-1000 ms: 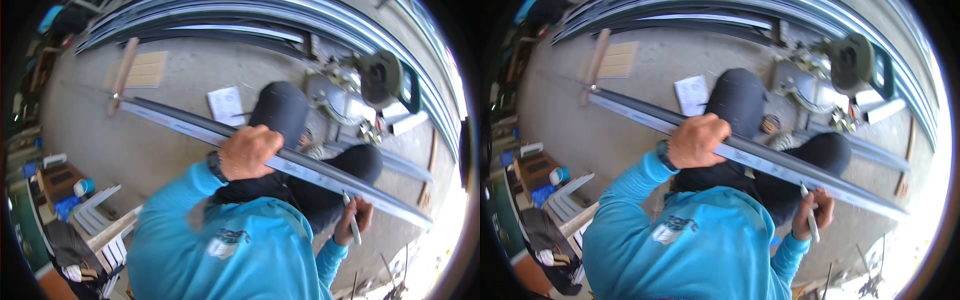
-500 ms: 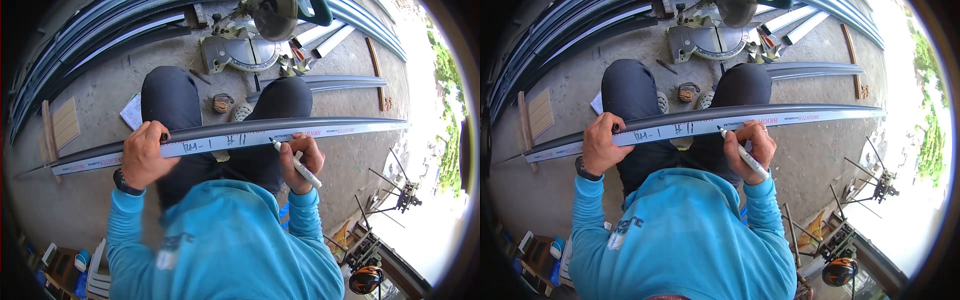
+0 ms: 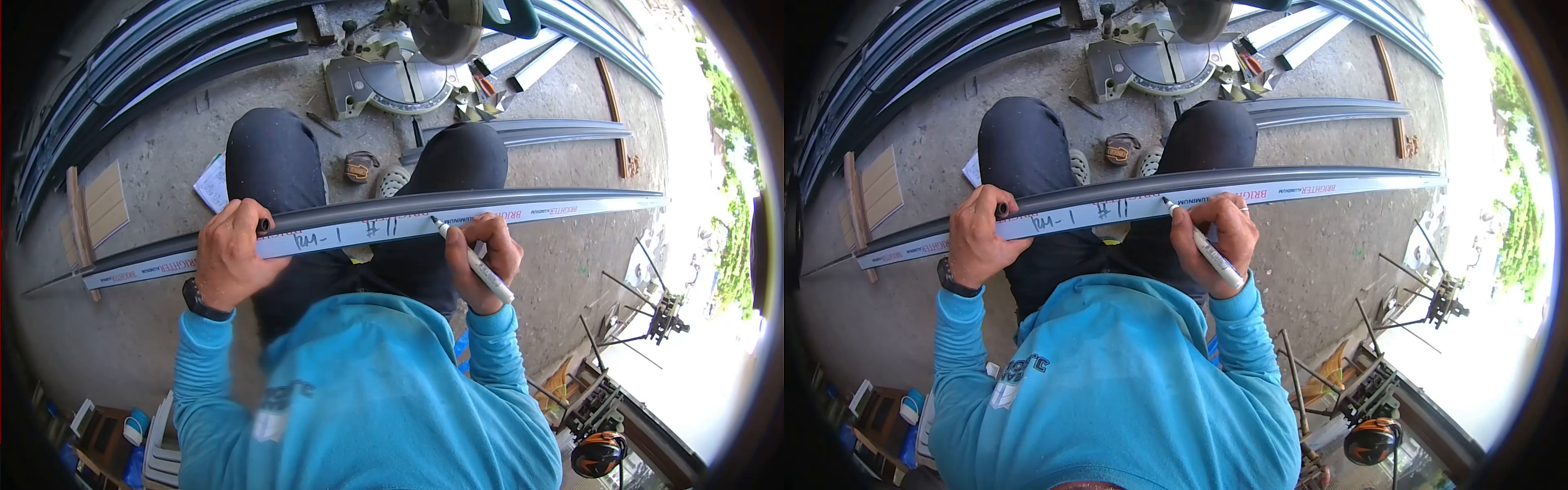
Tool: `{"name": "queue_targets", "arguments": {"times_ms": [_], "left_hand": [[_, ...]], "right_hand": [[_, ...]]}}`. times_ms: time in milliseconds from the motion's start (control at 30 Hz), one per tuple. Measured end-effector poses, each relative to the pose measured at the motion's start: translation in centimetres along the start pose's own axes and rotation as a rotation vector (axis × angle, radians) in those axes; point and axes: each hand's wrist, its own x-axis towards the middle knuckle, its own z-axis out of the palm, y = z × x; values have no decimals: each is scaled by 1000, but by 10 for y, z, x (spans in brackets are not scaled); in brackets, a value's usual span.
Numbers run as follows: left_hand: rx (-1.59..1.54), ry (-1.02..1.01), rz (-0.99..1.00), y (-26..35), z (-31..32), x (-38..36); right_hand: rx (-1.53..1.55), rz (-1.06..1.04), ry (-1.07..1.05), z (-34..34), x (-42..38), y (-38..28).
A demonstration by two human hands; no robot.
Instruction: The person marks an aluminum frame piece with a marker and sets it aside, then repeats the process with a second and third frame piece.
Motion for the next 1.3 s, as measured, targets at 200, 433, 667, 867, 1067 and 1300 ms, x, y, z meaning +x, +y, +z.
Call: {"name": "queue_targets", "arguments": {"times_ms": [200, 433, 667, 867, 1067, 1300], "left_hand": [[4, 5, 11, -1, 0, 0], [5, 1, 11, -2, 1, -1], [38, 38, 62, -15, -3, -10], [105, -95, 22, -42, -36, -45], [-53, -89, 193, 17, -32, -14], [-146, -146, 470, 83, 16, 39]], "right_hand": [[-8, 20, 2, -1, 0, 1], [-50, -62, -46, -3, 5, -2], [300, 196, 144, -15, -8, 2], [370, 166, 162, -30, -21, 14], [626, 123, 25, -2, -20, -4], [692, 22, -119, 14, -7, -23]]}}
